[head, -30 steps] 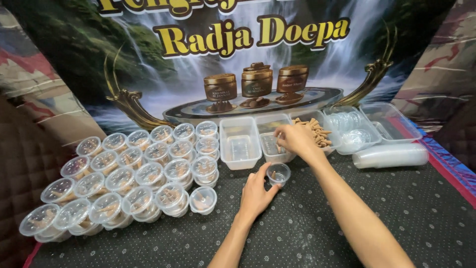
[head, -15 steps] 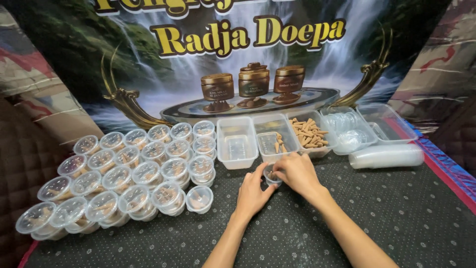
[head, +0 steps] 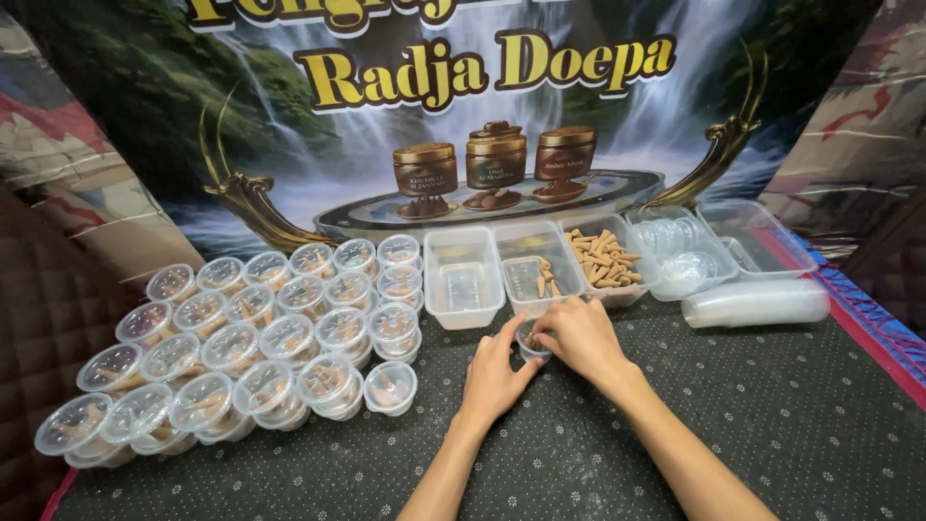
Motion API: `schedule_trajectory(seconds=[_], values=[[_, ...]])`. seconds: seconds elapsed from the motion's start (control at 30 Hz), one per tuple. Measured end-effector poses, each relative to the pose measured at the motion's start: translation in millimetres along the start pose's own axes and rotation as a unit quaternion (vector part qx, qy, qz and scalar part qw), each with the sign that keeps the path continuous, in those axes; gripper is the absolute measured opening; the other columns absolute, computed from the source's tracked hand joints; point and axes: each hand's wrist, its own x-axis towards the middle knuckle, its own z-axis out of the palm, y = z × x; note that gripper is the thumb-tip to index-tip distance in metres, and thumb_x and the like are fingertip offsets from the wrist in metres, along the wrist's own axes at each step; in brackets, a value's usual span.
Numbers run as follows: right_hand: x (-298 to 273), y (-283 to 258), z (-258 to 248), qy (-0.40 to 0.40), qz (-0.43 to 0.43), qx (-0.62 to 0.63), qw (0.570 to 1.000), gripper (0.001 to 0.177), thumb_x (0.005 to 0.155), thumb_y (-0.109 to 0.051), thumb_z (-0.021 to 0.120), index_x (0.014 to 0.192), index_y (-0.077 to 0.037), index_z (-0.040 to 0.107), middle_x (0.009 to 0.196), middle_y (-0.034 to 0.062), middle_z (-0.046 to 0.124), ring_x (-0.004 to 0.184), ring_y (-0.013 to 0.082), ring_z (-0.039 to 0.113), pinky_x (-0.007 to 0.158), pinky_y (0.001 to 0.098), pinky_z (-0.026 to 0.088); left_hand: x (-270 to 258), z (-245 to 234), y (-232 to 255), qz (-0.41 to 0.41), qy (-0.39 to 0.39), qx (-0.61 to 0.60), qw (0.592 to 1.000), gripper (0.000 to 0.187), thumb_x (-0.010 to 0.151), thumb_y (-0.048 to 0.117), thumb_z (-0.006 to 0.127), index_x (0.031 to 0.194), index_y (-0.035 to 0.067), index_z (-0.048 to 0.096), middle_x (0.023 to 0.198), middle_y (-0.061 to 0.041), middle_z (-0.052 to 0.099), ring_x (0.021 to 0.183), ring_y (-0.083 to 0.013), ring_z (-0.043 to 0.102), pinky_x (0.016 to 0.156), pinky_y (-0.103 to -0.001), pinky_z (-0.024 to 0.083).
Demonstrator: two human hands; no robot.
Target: Packing incense sticks into small plastic containers and closing them with lids on a workspace.
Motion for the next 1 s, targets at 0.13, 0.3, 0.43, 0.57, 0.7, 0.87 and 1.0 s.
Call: schedule_trajectory(seconds=[0.13,0.3,0.43,0.57,0.7,0.87,1.0], values=[[0.7,1.6,-2.7,-0.001,-0.009,-0.005,1.0,0.007,0.083,-0.035,0.072,0.089,-0.034,0.076,0.092,-0.01,0.075,0.096,0.0191,0.065,0.079,0.0362,0.046,-0.2,-1.0,2.0,0.005,0.003,0.001,1.0,0.071,0.087,0.035,0.072,0.15,0.02,0.043,0.132,-0.007,0.066,0.111,-0.024,0.059,0.093,-0.044,0.054],[6.7,0.3,-37.3,0.028,0.03,0.041,0.998,0.012,0.088,-0.029,0.07,0.093,-0.026,0.08,0.089,-0.0027,0.078,0.09,0.0242,0.069,0.08,0.039,0.05,0.4,-1.7,1.5,0.002,0.005,-0.001,1.0,0.069,0.087,0.034,0.072,0.148,0.018,0.045,0.129,-0.008,0.067,0.112,-0.0246,0.06,0.092,-0.044,0.054],[63.2,48.3,2.1,0.075,0.029,-0.037,0.996,0.013,0.085,-0.029,0.07,0.094,-0.028,0.078,0.083,-0.0052,0.078,0.084,0.0234,0.073,0.076,0.0402,0.054,0.1,-1.2,-0.1,0.002,0.006,0.001,1.0,0.069,0.087,0.035,0.072,0.148,0.018,0.044,0.129,-0.008,0.067,0.111,-0.025,0.06,0.092,-0.045,0.054],[121.9,62.2,48.6,0.045,0.009,-0.194,0.98,0.007,0.077,-0.028,0.072,0.08,-0.026,0.078,0.073,0.0011,0.075,0.082,0.0255,0.072,0.077,0.041,0.047,0.8,-0.6,-2.4,0.005,0.015,-0.009,1.0,0.069,0.085,0.033,0.073,0.148,0.019,0.046,0.127,-0.008,0.068,0.109,-0.0244,0.06,0.092,-0.045,0.054],[138.4,44.0,46.0,-0.015,0.019,-0.211,0.977,0.005,0.077,-0.017,0.073,0.079,-0.019,0.077,0.077,0.008,0.075,0.083,0.0306,0.069,0.082,0.0476,0.038,0.8,-1.8,-1.6,0.007,0.016,-0.007,1.0,0.069,0.085,0.033,0.073,0.147,0.02,0.046,0.124,-0.007,0.068,0.108,-0.025,0.059,0.091,-0.045,0.054],[146.9,48.1,63.7,-0.047,0.028,-0.203,0.978,0.015,0.078,-0.028,0.075,0.089,-0.019,0.078,0.089,0.0082,0.077,0.094,0.0311,0.069,0.086,0.0481,0.038,2.3,1.3,-3.6,0.01,0.02,-0.009,1.0,0.069,0.085,0.033,0.073,0.147,0.02,0.046,0.122,-0.007,0.068,0.108,-0.0247,0.059,0.09,-0.045,0.054],[139.8,33.8,50.6,-0.055,0.048,-0.215,0.974,0.017,0.085,-0.028,0.07,0.097,-0.02,0.079,0.098,0.0068,0.078,0.102,0.0298,0.069,0.087,0.0472,0.037,3.4,3.7,-5.9,0.015,0.022,-0.006,1.0,0.068,0.085,0.034,0.073,0.146,0.021,0.046,0.117,-0.007,0.068,0.106,-0.0254,0.059,0.09,-0.046,0.054]])
